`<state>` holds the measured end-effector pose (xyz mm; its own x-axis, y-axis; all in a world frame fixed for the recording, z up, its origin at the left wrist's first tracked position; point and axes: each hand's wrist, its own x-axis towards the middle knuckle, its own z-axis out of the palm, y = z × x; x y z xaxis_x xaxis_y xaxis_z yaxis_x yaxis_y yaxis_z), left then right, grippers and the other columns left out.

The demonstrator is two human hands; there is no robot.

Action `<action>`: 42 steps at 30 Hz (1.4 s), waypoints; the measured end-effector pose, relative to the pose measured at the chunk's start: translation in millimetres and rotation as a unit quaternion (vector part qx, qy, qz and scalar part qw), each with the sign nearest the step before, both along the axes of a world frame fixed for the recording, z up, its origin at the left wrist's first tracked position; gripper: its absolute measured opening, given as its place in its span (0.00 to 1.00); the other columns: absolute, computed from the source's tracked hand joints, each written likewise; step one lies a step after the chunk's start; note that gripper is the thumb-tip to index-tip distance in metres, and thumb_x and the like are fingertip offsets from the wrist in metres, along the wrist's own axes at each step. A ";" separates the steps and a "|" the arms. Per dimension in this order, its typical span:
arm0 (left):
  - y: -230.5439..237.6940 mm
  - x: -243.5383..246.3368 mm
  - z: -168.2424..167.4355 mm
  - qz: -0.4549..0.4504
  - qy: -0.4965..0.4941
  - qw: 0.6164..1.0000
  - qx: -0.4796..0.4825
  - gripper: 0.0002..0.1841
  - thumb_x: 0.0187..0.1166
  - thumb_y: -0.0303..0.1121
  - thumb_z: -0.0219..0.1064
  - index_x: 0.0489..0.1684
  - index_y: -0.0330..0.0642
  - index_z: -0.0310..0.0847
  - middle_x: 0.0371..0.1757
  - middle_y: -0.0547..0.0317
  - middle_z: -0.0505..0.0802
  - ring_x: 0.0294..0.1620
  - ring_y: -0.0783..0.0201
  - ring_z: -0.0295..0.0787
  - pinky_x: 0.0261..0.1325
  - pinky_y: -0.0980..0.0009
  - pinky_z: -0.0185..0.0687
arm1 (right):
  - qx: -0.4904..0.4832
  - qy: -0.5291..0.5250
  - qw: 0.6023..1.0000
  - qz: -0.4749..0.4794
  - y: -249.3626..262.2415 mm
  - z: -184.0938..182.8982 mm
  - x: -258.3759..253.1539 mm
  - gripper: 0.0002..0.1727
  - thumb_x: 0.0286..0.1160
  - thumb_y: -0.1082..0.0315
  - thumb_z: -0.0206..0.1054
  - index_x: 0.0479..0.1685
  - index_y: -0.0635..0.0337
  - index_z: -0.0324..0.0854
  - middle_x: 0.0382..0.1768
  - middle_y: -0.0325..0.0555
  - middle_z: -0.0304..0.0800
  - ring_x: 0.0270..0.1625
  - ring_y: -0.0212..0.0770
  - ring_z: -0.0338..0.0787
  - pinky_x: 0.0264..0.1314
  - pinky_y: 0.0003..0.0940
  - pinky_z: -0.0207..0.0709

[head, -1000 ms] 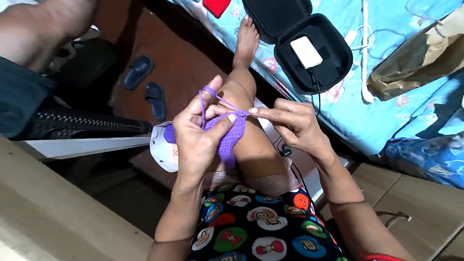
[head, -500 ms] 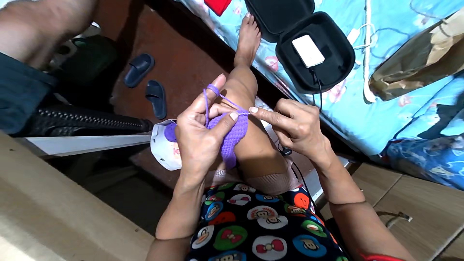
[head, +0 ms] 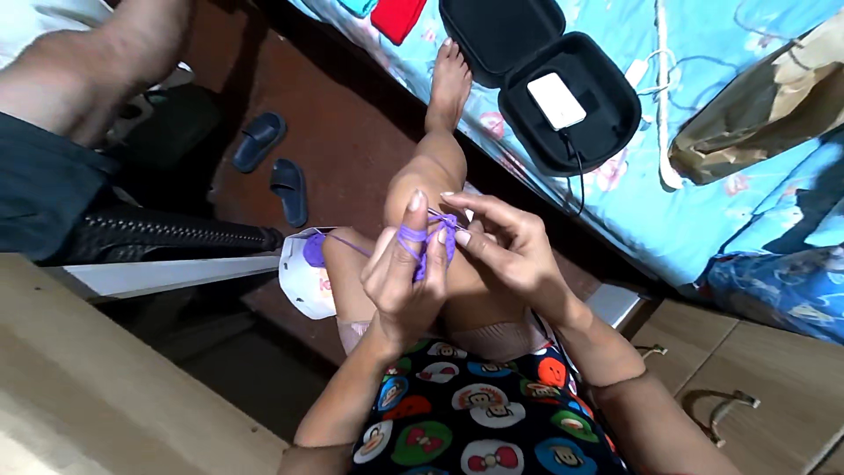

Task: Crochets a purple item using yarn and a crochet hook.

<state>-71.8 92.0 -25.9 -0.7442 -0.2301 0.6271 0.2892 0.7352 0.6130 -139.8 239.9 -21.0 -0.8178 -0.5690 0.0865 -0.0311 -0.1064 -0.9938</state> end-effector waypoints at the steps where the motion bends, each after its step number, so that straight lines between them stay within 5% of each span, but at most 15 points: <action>1: 1.0 1.3 2.7 -0.017 -0.020 0.998 0.049 0.22 0.78 0.21 0.69 0.70 0.25 0.76 0.47 0.53 0.96 0.49 0.70 0.93 0.56 0.75 0.87 | -0.024 -0.019 1.000 -0.002 -1.3 0.0 -0.4 0.23 0.75 0.82 0.64 0.72 0.69 0.80 0.29 0.42 0.84 0.20 0.25 0.72 0.21 0.16 0.69; 4: -9.6 0.8 19.0 -0.089 -0.116 0.950 0.277 0.32 0.73 0.18 0.70 0.82 0.34 0.69 0.49 0.70 0.95 0.47 0.75 0.92 0.55 0.76 0.89 | 0.004 0.160 0.987 -0.028 2.6 -12.6 -7.3 0.19 0.74 0.79 0.66 0.64 0.74 0.81 0.33 0.44 0.88 0.28 0.25 0.80 0.30 0.17 0.77; 6: -22.4 -1.3 27.8 -0.101 -0.173 0.917 0.345 0.35 0.72 0.18 0.70 0.84 0.37 0.68 0.45 0.69 0.95 0.40 0.74 0.92 0.47 0.77 0.90 | 0.054 0.323 0.942 -0.067 6.2 -23.2 -13.8 0.12 0.74 0.77 0.64 0.52 0.72 0.88 0.36 0.49 0.92 0.35 0.32 0.89 0.37 0.25 0.83; 8: -31.0 -4.1 34.3 -0.120 -0.207 0.894 0.378 0.34 0.72 0.17 0.68 0.84 0.37 0.69 0.41 0.67 0.95 0.35 0.74 0.91 0.42 0.79 0.89 | 0.076 0.411 0.904 -0.090 10.0 -28.9 -18.6 0.11 0.73 0.77 0.63 0.46 0.70 0.90 0.28 0.49 0.87 0.30 0.37 0.85 0.30 0.28 0.78; 17: -50.3 -11.9 42.5 -0.189 -0.265 0.828 0.457 0.29 0.72 0.16 0.60 0.78 0.36 0.76 0.30 0.71 0.93 0.27 0.79 0.88 0.36 0.84 0.86 | 0.073 0.473 0.875 -0.075 21.2 -36.1 -27.3 0.10 0.73 0.75 0.66 0.45 0.68 0.92 0.24 0.50 0.84 0.27 0.40 0.83 0.27 0.30 0.74; 21: -45.8 -9.2 43.1 -0.183 -0.256 0.859 0.404 0.28 0.73 0.15 0.61 0.76 0.37 0.78 0.32 0.69 0.93 0.28 0.78 0.87 0.35 0.84 0.86 | 0.003 0.366 0.930 -0.046 20.6 -37.4 -28.2 0.10 0.70 0.77 0.65 0.42 0.72 0.90 0.24 0.48 0.83 0.26 0.32 0.80 0.28 0.22 0.73; 26: -20.8 -8.5 36.5 -0.123 -0.204 0.945 0.225 0.24 0.72 0.19 0.68 0.71 0.33 0.80 0.50 0.66 0.94 0.45 0.80 0.89 0.53 0.83 0.86 | -0.115 0.027 0.991 0.062 9.7 -22.7 -16.7 0.17 0.76 0.80 0.65 0.62 0.75 0.84 0.55 0.49 0.92 0.42 0.23 0.87 0.45 0.17 0.83; 28: -23.6 -7.8 34.2 -0.125 -0.200 0.942 0.238 0.19 0.72 0.20 0.70 0.64 0.35 0.86 0.52 0.65 0.95 0.48 0.77 0.92 0.56 0.80 0.87 | -0.148 -0.050 0.986 0.056 3.3 -23.0 -14.8 0.12 0.76 0.79 0.65 0.54 0.71 0.87 0.45 0.42 0.92 0.35 0.21 0.85 0.38 0.16 0.81; 31: -49.2 -6.6 34.6 -0.179 -0.221 0.898 0.335 0.03 0.77 0.31 0.71 0.39 0.50 0.92 0.37 0.73 0.94 0.35 0.79 0.89 0.40 0.83 0.86 | -0.223 -0.176 0.958 0.049 -3.4 -22.6 -14.4 0.07 0.79 0.77 0.63 0.49 0.63 0.84 0.32 0.39 0.87 0.23 0.23 0.80 0.24 0.17 0.75; 34: -83.4 -6.2 36.6 -0.261 -0.270 0.858 0.350 0.13 0.79 0.45 0.72 0.22 0.55 0.89 0.36 0.75 0.94 0.31 0.81 0.86 0.33 0.85 0.82 | -0.260 -0.240 0.934 0.057 -6.9 -18.6 -12.1 0.07 0.82 0.75 0.61 0.50 0.61 0.83 0.30 0.41 0.87 0.23 0.26 0.83 0.24 0.18 0.78; 36: -102.2 -5.0 37.3 -0.300 -0.289 0.851 0.320 0.16 0.77 0.50 0.71 0.16 0.61 0.87 0.41 0.78 0.95 0.40 0.81 0.89 0.43 0.85 0.83 | -0.261 -0.251 0.930 0.060 -8.3 -16.3 -10.3 0.07 0.83 0.75 0.58 0.50 0.60 0.82 0.29 0.40 0.87 0.22 0.26 0.83 0.24 0.19 0.79; 39: -113.5 0.2 29.1 -0.355 -0.222 0.838 0.350 0.12 0.77 0.52 0.70 0.26 0.64 0.92 0.53 0.74 0.95 0.62 0.68 0.88 0.70 0.69 0.80 | -0.261 -0.265 0.926 0.066 -9.3 -15.5 -7.7 0.07 0.85 0.74 0.56 0.50 0.59 0.80 0.28 0.41 0.88 0.21 0.27 0.84 0.23 0.19 0.80; 42: -91.0 -1.5 26.9 -0.358 -0.138 0.828 0.409 0.20 0.72 0.49 0.76 0.63 0.61 0.89 0.73 0.61 0.88 0.74 0.56 0.83 0.77 0.61 0.79 | -0.268 -0.267 0.923 0.076 -13.1 -15.4 -4.0 0.07 0.85 0.75 0.56 0.50 0.60 0.79 0.28 0.41 0.89 0.21 0.27 0.84 0.23 0.19 0.79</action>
<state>-73.3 1.0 1.0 -0.9626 0.0688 0.2620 0.2364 -0.2586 0.9366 -143.7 226.7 -36.4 -0.7403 -0.6723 -0.0032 0.5026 -0.5503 -0.6667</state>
